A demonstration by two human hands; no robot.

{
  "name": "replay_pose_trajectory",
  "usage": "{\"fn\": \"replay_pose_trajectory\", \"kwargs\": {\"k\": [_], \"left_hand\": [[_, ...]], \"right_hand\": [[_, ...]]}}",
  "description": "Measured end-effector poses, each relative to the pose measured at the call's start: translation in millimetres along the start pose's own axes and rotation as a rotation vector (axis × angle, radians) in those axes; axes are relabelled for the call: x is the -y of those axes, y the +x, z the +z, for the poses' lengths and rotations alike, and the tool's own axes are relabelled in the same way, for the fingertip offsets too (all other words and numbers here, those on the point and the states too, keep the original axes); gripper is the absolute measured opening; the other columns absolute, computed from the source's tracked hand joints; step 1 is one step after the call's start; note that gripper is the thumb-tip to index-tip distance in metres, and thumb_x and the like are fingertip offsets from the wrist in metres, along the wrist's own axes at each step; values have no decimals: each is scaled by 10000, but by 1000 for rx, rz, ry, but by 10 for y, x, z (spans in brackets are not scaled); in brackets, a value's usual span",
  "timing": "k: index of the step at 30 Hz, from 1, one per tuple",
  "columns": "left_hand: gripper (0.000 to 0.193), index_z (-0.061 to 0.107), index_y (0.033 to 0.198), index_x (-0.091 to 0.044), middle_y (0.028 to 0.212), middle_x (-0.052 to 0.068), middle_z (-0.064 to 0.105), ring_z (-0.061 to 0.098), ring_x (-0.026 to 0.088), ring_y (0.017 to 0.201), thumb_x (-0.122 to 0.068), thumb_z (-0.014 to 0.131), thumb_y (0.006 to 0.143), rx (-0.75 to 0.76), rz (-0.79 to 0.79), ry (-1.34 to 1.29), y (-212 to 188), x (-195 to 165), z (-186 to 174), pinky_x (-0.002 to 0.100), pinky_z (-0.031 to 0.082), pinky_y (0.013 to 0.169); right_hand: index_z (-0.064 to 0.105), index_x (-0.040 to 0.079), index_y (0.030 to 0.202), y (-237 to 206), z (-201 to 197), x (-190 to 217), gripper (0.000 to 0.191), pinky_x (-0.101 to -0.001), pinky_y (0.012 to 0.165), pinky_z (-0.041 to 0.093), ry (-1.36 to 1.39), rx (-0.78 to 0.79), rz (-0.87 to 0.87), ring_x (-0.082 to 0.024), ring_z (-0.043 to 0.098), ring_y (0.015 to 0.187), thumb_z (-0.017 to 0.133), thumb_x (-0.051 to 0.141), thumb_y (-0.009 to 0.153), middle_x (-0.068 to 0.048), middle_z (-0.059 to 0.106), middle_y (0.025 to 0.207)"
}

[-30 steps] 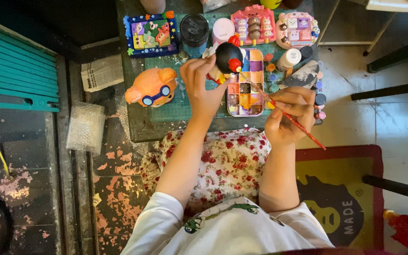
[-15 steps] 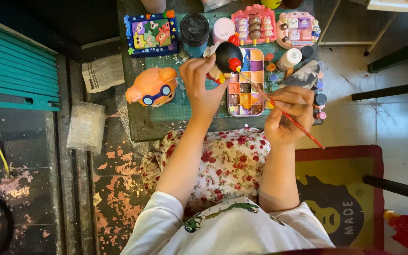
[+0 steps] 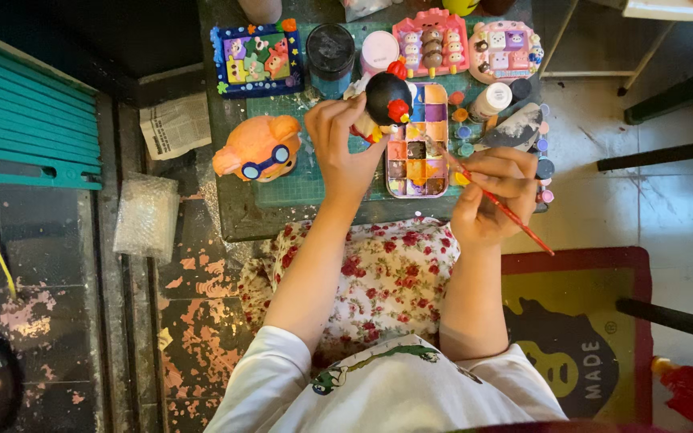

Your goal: The person sits at a small table and paints a plaster figurine with a paintbrush, dipping the brush into a water cup and a multi-color paint palette and applying paint to the figurine's head and body. They turn the figurine to reach different sides and set it down on the table between painting passes.

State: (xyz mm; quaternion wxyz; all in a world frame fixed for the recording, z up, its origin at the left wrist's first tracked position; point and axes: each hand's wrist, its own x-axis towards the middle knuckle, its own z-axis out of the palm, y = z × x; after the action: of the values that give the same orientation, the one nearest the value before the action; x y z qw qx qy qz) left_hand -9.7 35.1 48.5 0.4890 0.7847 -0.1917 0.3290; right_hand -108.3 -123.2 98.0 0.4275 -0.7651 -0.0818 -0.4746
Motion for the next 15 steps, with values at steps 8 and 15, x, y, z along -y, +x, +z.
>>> {"fn": "replay_pose_trajectory", "kwargs": {"k": [8, 15], "left_hand": [[704, 624, 1275, -85, 1195, 49, 604, 527, 300, 1184, -32, 967, 662, -2, -4, -3, 1, -4, 1, 434, 449, 1050], [706, 622, 1276, -86, 1191, 52, 602, 528, 302, 1186, -35, 969, 664, -5, -5, -7, 1, 9, 7, 435, 451, 1049]], "right_hand": [[486, 47, 1015, 26, -5, 10, 199, -381, 858, 552, -48, 40, -52, -283, 613, 1029, 618, 186, 1072, -157, 714, 939], [489, 39, 1028, 23, 0, 11, 201, -370, 855, 555, -30, 23, -22, -274, 611, 1032, 620, 184, 1074, -155, 702, 958]]}}
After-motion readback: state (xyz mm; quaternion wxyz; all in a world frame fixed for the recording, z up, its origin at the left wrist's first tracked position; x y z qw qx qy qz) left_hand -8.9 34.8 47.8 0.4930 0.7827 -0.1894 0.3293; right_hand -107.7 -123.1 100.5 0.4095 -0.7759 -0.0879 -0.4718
